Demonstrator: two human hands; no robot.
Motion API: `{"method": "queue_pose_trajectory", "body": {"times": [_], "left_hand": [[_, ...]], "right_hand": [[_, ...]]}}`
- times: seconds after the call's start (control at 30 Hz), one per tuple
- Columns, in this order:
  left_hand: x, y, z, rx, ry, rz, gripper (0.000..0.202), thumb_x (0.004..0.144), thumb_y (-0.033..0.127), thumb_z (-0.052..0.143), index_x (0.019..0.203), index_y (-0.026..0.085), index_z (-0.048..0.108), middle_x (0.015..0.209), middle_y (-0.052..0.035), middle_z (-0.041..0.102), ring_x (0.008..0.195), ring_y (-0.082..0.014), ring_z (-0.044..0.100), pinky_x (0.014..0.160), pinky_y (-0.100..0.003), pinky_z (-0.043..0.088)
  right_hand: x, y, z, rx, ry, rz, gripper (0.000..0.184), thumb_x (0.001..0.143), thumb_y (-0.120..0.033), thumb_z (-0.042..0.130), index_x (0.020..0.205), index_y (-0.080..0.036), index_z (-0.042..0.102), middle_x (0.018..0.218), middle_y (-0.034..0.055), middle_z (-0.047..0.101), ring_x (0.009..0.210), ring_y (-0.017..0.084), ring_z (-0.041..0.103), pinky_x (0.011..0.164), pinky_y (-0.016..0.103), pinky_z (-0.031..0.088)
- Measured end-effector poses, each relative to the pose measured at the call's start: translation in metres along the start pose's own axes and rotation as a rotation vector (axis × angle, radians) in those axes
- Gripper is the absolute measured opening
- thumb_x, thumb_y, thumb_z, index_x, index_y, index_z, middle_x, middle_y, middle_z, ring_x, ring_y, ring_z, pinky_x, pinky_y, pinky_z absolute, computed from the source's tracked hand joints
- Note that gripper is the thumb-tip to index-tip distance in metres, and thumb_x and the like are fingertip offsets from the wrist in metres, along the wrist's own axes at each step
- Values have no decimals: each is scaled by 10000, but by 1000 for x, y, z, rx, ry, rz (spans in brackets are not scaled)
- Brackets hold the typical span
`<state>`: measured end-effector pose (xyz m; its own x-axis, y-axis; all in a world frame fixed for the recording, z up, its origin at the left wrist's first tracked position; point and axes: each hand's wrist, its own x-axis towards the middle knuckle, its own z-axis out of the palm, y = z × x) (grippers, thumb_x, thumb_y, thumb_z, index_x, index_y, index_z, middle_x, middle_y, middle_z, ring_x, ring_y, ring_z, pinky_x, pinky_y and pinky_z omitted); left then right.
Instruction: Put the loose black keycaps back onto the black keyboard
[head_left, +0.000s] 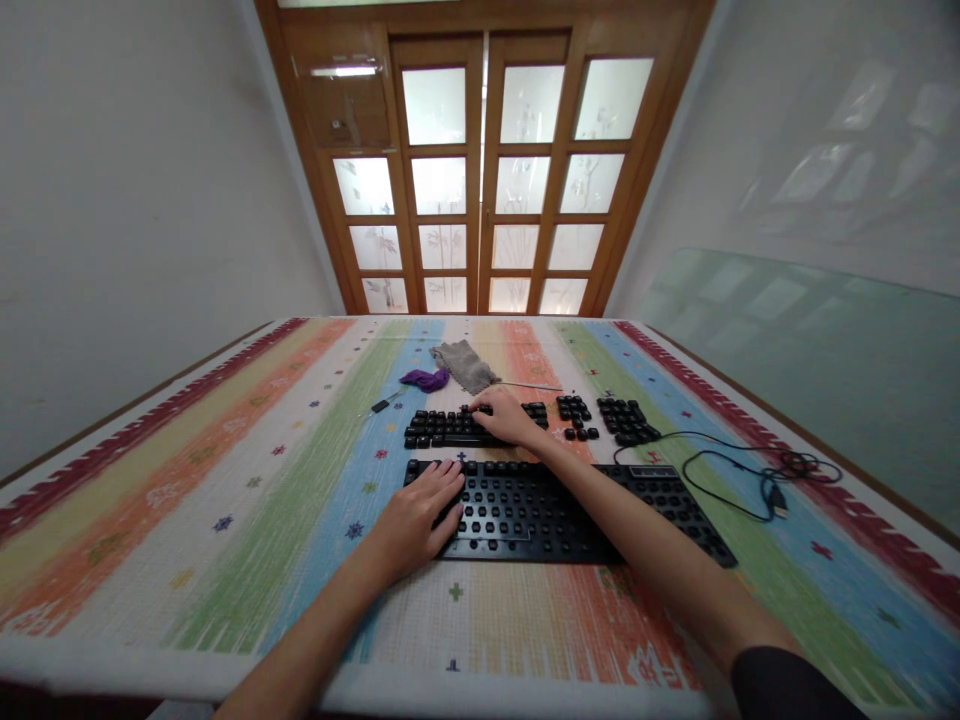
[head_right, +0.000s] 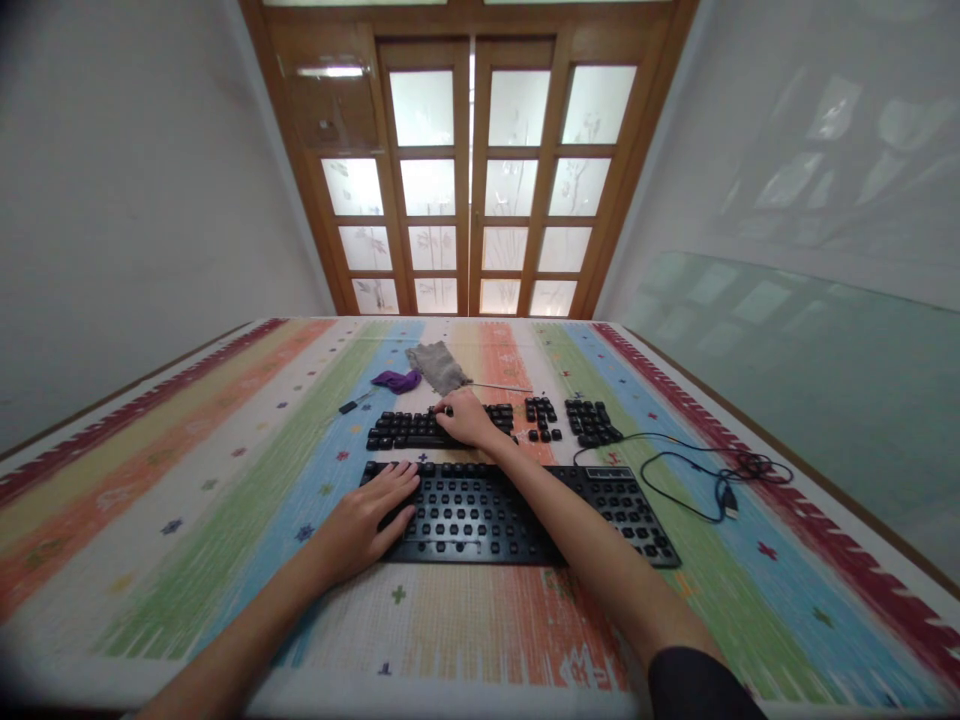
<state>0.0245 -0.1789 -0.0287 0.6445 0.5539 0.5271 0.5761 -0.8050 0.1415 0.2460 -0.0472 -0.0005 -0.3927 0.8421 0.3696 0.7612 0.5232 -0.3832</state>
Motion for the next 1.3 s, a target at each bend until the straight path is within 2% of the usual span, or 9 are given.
{"method": "queue_pose_trajectory", "body": {"times": [0.27, 0.4, 0.57, 0.8, 0.93, 1.07, 1.17, 1.3], "left_hand": [[-1, 0, 0, -22, -13, -15, 367, 970, 225, 512, 1325, 154, 572, 1400, -135, 589, 1325, -254, 540, 1097, -482, 472], [0, 1, 1, -23, -9, -28, 367, 968, 222, 506, 1322, 154, 575, 1407, -140, 580, 1330, -262, 533, 1103, -495, 463], [0, 1, 2, -23, -12, -20, 362, 964, 217, 507, 1309, 135, 582, 1382, -154, 598, 1320, -266, 543, 1098, -494, 469], [0, 0, 2, -21, 0, -28, 350, 959, 232, 520, 1291, 147, 591, 1380, -146, 604, 1316, -262, 549, 1094, -493, 472], [-1, 1, 2, -9, -3, -32, 353, 960, 222, 514, 1298, 148, 583, 1387, -145, 598, 1312, -262, 552, 1094, -486, 473], [-2, 1, 4, -10, 14, -29, 364, 965, 222, 505, 1319, 169, 572, 1395, -130, 594, 1313, -260, 552, 1102, -493, 461], [-2, 2, 6, 1, 39, -20, 372, 962, 208, 510, 1325, 162, 577, 1393, -136, 594, 1312, -267, 552, 1108, -496, 454], [-2, 2, 6, -12, 75, 5, 404, 957, 198, 514, 1356, 162, 569, 1398, -137, 588, 1309, -274, 554, 1103, -497, 465]], "right_hand": [[23, 12, 16, -64, -7, 67, 181, 858, -190, 646, 965, -153, 787, 991, 99, 771, 966, 258, 626, 935, 394, 458], [31, 13, 21, -81, -35, 64, 139, 848, -191, 669, 894, -165, 797, 899, 97, 773, 931, 258, 630, 913, 376, 465], [36, 12, 27, -60, -35, 39, 131, 835, -156, 670, 888, -172, 789, 900, 82, 773, 912, 236, 627, 894, 354, 472], [35, 0, 16, 31, 16, -14, 164, 831, -110, 665, 957, -152, 760, 944, 77, 769, 863, 198, 659, 872, 344, 487], [18, -14, 1, 105, 16, -67, 172, 859, -109, 644, 990, -141, 751, 954, 76, 765, 824, 164, 681, 801, 285, 508], [-14, -27, -11, 211, 46, -148, 129, 841, -112, 671, 927, -145, 762, 836, 56, 749, 739, 153, 666, 716, 263, 508], [-43, -36, -17, 296, 66, -225, 96, 836, -119, 687, 880, -153, 765, 838, 59, 745, 748, 156, 673, 731, 272, 521], [-75, -47, -18, 366, 54, -246, 116, 859, -128, 663, 889, -166, 769, 904, 68, 758, 813, 163, 701, 783, 286, 550]]}}
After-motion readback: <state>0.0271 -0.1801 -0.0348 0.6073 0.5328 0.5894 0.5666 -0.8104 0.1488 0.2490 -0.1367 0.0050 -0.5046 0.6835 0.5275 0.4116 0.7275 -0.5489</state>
